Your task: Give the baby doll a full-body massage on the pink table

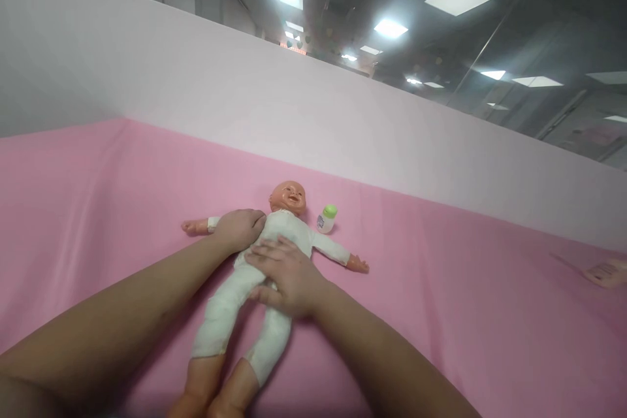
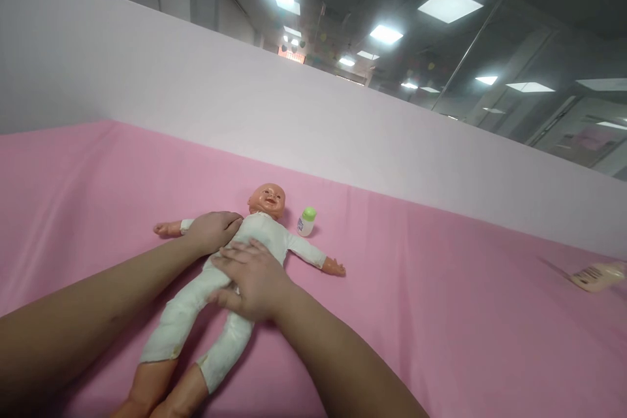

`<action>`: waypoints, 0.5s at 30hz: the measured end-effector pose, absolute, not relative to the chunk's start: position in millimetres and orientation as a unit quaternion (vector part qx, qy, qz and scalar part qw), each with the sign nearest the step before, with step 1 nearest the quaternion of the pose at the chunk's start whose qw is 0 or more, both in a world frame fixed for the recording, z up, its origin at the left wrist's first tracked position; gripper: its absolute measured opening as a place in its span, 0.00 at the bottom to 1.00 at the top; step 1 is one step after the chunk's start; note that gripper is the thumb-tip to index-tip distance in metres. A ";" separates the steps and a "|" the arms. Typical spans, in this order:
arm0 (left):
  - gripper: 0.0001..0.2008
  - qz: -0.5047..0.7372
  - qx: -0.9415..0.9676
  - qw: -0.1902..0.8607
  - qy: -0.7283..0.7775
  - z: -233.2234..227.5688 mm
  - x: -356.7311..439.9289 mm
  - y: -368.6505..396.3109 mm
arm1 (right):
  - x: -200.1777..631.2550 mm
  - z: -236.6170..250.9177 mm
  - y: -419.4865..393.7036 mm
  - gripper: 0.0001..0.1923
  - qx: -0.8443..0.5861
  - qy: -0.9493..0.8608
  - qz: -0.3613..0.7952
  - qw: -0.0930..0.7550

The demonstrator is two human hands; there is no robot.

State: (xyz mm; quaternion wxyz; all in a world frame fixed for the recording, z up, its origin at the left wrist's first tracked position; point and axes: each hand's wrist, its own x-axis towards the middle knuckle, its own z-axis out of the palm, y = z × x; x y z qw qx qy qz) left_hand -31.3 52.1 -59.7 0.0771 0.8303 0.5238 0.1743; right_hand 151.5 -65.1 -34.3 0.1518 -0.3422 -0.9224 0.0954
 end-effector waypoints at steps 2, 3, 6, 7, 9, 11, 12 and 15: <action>0.22 0.179 0.832 0.079 0.518 -61.2 -31.9 52.5 | 162.7 -34.7 -54.1 0.32 -0.379 -0.908 0.094 0.150; 0.22 0.182 0.833 0.081 0.516 -62.0 -32.4 52.8 | 168.1 -35.7 -48.5 0.31 -0.397 -0.900 0.094 0.153; 0.23 0.191 0.834 0.091 0.510 -63.0 -33.5 52.9 | 182.4 -42.6 -32.2 0.31 -0.444 -0.873 0.097 0.177; 0.23 0.194 0.833 0.093 0.509 -62.7 -33.7 52.3 | 186.4 -45.7 -27.6 0.31 -0.459 -0.863 0.096 0.189; 0.23 0.201 0.831 0.092 0.511 -61.3 -34.0 49.9 | 192.9 -52.0 -20.5 0.31 -0.487 -0.842 0.095 0.212; 0.23 0.210 0.830 0.090 0.509 -59.7 -34.7 46.2 | 197.4 -56.8 -16.6 0.29 -0.516 -0.818 0.095 0.236; 0.22 0.215 0.832 0.089 0.503 -59.1 -35.6 44.1 | 199.0 -58.3 -15.9 0.29 -0.531 -0.805 0.094 0.247; 0.21 0.223 0.850 0.072 0.471 -59.3 -42.6 37.3 | 202.0 -59.8 -17.8 0.27 -0.558 -0.785 0.071 0.260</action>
